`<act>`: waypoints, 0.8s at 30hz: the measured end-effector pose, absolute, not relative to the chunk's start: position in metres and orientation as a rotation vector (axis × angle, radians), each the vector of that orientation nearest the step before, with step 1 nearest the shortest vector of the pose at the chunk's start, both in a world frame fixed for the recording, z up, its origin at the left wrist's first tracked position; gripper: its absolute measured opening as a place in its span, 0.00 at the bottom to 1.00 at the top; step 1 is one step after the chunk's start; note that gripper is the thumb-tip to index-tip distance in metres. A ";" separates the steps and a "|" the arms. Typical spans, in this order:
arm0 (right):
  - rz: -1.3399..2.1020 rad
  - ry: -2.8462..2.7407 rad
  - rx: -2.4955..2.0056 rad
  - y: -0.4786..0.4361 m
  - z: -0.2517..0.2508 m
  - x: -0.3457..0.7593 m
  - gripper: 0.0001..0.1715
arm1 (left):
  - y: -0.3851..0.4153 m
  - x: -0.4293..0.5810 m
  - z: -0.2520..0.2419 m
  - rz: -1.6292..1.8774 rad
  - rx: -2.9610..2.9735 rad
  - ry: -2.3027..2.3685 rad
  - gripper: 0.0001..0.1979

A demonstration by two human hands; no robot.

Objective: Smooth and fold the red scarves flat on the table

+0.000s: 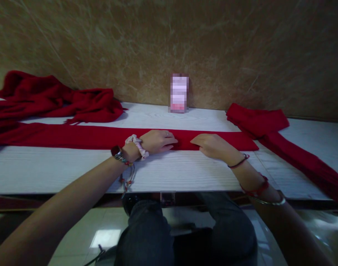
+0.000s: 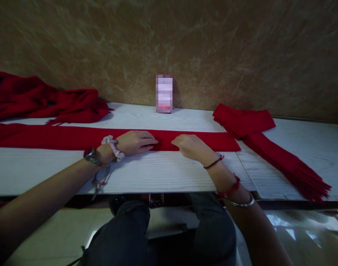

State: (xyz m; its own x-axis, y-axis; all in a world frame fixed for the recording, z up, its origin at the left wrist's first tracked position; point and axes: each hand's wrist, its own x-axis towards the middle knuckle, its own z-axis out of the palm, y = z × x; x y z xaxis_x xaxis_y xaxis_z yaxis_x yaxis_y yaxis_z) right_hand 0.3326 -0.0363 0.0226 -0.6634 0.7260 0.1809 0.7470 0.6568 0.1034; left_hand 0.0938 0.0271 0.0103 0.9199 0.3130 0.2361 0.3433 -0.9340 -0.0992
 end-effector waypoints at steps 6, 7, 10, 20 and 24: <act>-0.261 -2.662 -1.253 -0.032 0.019 0.331 0.16 | 0.023 0.094 0.012 -0.379 -2.890 -0.611 0.14; -0.224 -2.634 -1.254 -0.031 0.018 0.331 0.15 | 0.023 0.094 0.011 -0.428 -2.886 -0.618 0.13; -0.062 -2.520 -1.262 -0.028 0.020 0.332 0.13 | 0.025 0.093 0.010 -0.579 -2.890 -0.596 0.12; 0.284 -2.495 -1.165 -0.030 0.024 0.337 0.09 | 0.024 0.094 0.011 -0.640 -3.076 -0.464 0.10; 0.313 -2.567 -1.106 -0.030 0.024 0.339 0.09 | 0.024 0.094 0.012 -0.598 -3.131 -0.433 0.10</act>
